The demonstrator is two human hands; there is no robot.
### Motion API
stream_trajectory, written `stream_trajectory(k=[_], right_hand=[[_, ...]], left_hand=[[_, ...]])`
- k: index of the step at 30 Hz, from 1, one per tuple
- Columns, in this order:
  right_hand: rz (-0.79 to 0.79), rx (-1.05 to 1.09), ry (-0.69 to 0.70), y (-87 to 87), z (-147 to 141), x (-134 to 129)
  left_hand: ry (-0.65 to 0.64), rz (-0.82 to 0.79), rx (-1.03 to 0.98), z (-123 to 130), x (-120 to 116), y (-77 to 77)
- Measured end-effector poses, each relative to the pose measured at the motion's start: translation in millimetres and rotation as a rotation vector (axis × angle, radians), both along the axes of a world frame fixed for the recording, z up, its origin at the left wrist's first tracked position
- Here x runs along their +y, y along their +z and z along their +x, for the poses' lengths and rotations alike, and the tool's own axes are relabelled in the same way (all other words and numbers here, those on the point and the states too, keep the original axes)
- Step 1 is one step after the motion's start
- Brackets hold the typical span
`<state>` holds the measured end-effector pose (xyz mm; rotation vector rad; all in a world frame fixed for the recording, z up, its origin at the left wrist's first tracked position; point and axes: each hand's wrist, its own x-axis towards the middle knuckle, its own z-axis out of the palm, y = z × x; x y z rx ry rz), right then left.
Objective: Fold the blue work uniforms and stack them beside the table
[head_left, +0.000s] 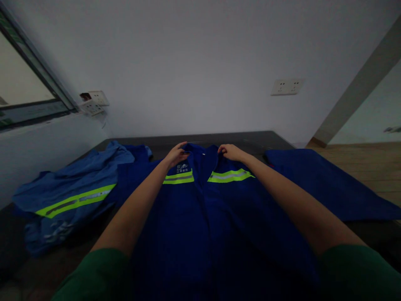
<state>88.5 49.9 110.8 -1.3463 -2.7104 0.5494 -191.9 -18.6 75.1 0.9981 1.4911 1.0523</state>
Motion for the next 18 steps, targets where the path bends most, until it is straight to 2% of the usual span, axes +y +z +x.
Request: stream_trajectory(k=[2,6,8,10,12,14,18], right_hand=[[0.036,0.045,0.048,11.2,9.1,4.5],[0.125,0.066,0.137,27.4,12.1,12.5],[0.171,0.06,0.254,32.9,8.8,17.9],[0.174,0.076,0.364,36.9,5.5,24.7],[0.118,0.117,0.403,40.0,4.3,32.6],[0.03,0.171,0.395,43.3,5.8,41.2],[-0.116,0.278,0.405,52.3,15.0,54.8]], left_hand=[[-0.033,0.034,0.063,9.0,6.4,-13.3],[-0.187,0.094,0.358,23.1,14.1,-39.0],[-0.239,0.153,0.424,26.6,14.0,-44.4],[-0.365,0.3,0.557,28.4,11.4,-44.7],[-0.553,0.452,0.706,30.0,7.7,-43.2],[-0.693,0.51,0.791,32.6,5.6,-42.9],[-0.712,0.475,0.857,38.8,13.9,-50.2]])
